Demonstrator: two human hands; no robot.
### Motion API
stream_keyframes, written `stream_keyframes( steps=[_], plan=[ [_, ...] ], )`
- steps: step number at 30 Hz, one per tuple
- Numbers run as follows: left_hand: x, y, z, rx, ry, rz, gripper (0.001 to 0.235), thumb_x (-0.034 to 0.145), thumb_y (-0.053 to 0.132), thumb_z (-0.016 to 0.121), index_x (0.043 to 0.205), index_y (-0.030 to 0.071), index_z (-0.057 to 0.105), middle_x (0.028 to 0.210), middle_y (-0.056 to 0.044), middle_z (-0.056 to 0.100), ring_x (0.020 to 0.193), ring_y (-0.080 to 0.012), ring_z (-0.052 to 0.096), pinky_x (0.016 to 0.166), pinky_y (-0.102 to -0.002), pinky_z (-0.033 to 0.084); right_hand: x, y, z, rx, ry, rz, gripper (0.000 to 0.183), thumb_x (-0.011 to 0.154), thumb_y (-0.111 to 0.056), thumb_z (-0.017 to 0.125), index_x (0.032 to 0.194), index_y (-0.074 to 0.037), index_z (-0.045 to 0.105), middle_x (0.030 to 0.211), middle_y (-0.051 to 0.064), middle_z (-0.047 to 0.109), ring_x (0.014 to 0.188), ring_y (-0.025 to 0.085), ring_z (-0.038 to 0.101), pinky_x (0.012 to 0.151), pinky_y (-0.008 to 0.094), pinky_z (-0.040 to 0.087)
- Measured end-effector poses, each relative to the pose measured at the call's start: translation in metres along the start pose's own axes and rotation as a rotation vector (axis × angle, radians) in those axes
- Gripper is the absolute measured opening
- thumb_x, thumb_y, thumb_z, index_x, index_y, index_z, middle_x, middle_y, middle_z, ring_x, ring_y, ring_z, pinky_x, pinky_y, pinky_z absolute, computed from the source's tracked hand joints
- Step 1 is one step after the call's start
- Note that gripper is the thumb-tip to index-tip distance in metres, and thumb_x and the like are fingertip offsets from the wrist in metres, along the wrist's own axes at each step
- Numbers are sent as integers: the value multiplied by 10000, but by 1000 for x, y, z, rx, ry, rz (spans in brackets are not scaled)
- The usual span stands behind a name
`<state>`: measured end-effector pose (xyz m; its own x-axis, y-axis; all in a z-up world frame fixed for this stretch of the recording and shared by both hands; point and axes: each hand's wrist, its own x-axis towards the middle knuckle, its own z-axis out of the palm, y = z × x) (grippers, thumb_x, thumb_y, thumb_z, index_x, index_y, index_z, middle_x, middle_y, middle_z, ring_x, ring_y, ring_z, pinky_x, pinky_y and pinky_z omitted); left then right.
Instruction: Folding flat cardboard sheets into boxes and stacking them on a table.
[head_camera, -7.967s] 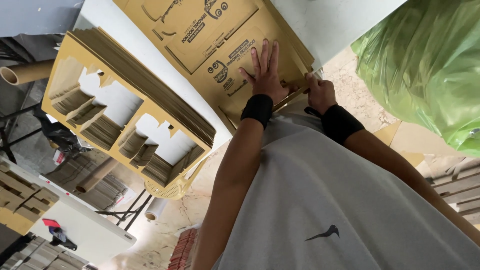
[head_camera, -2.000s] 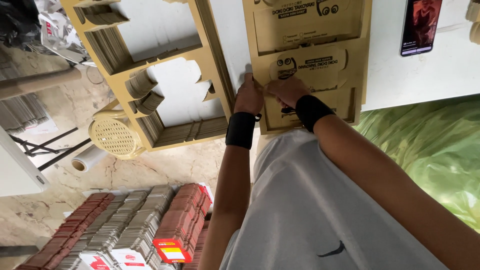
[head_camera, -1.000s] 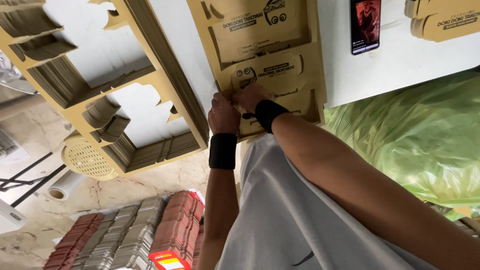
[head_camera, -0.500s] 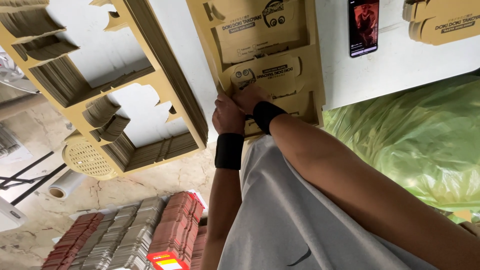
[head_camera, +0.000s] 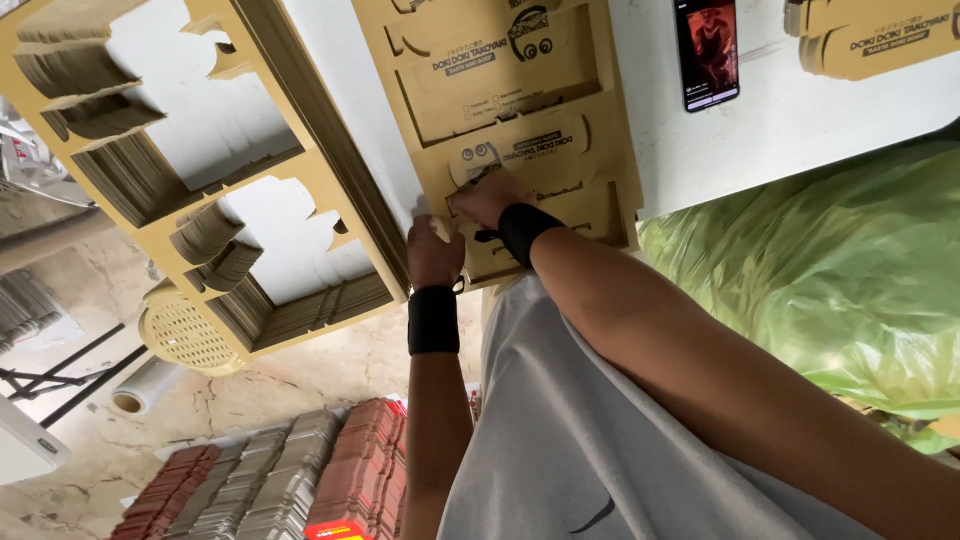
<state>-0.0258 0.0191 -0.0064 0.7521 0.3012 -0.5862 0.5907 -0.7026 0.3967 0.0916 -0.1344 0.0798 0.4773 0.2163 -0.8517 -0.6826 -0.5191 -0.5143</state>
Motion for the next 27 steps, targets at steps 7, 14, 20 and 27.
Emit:
stream_keyframes(
  steps=[7, 14, 20, 27],
  plan=[
    [6, 1, 1, 190, -244, -205, 678, 871, 681, 598, 1297, 156, 540, 1168, -139, 681, 1138, -361, 689, 868, -515, 600, 5, 6, -2, -33, -1, 36, 318, 760, -406, 732, 567, -169, 644, 579, 43, 662, 520, 150, 581, 503, 310, 462],
    [-1, 26, -15, 223, -266, -215, 541, 868, 553, 581, 1191, 123, 522, 1140, -205, 697, 1078, -433, 708, 846, -559, 596, 18, 17, 3, -58, 4, 30, 329, 759, -429, 704, 545, -182, 666, 549, 38, 663, 487, 149, 586, 483, 309, 470],
    [10, 17, 0, 241, -258, -218, 468, 886, 466, 597, 1142, 85, 502, 1111, -237, 685, 1082, -460, 699, 864, -565, 592, 16, 17, 3, -7, 31, 44, 365, 784, -418, 763, 557, -146, 677, 589, 66, 690, 503, 172, 613, 521, 342, 531],
    [24, 0, 17, 211, -230, -294, 472, 867, 412, 630, 1152, 48, 533, 1112, -236, 684, 1087, -474, 692, 845, -566, 601, 19, 14, 5, -36, -2, 21, 398, 793, -449, 758, 571, -126, 683, 614, 67, 705, 513, 168, 633, 509, 331, 552]
  ],
)
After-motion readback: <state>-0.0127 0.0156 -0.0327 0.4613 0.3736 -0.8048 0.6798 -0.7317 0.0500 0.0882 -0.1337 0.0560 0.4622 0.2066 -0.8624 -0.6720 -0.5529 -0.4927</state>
